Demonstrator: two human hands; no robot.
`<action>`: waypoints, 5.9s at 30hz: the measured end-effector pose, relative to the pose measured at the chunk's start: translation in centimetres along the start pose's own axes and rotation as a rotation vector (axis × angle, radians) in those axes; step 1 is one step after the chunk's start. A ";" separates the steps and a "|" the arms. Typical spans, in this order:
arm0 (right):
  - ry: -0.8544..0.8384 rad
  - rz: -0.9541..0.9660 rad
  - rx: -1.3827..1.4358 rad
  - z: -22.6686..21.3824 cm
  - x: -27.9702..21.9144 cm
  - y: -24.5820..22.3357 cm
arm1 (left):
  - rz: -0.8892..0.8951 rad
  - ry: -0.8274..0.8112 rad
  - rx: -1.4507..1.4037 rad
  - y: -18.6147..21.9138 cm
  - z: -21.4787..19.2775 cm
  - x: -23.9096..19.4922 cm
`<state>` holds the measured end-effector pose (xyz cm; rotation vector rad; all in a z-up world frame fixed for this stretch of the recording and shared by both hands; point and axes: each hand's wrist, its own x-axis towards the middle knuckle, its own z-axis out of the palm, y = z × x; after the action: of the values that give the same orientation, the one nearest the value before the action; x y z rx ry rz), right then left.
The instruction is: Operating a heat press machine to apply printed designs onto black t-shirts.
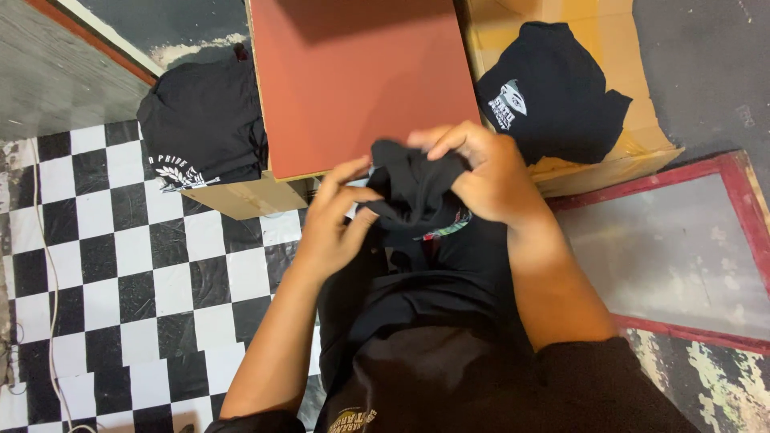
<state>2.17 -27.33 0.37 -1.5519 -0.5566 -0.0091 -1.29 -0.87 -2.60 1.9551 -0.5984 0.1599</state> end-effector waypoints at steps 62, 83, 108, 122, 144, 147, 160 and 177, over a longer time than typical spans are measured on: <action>-0.178 0.340 -0.281 0.1 -5.1 3.4 | -0.355 -0.033 -0.587 -2.1 -1.9 -3.2; -0.051 0.084 -0.425 -3.1 -0.9 -3.2 | -0.172 -0.054 0.298 -2.0 -7.1 0.9; 0.127 -0.156 -0.970 -10.2 -1.2 -1.8 | -0.038 -0.023 0.577 -2.2 -16.4 3.3; -0.099 0.048 -0.953 -14.1 5.1 3.5 | -0.110 0.050 0.555 -7.5 -17.2 7.1; 0.941 0.371 -0.284 -5.9 -7.6 26.7 | -0.624 0.667 -0.524 -23.1 0.2 -6.6; 0.990 0.675 0.082 -6.2 -6.8 24.9 | -0.618 0.654 -0.420 -24.0 -0.4 -6.9; 0.838 0.443 -0.352 -9.2 -6.4 20.2 | -0.719 0.760 -0.293 -23.0 -2.4 -9.9; 0.226 0.017 -0.915 2.2 -1.4 16.1 | -0.134 0.172 0.510 -12.7 2.3 0.4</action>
<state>5.78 -25.03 -15.34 -2.4004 -0.3659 -0.4782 4.81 1.23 -13.85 2.4326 -0.3297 0.4254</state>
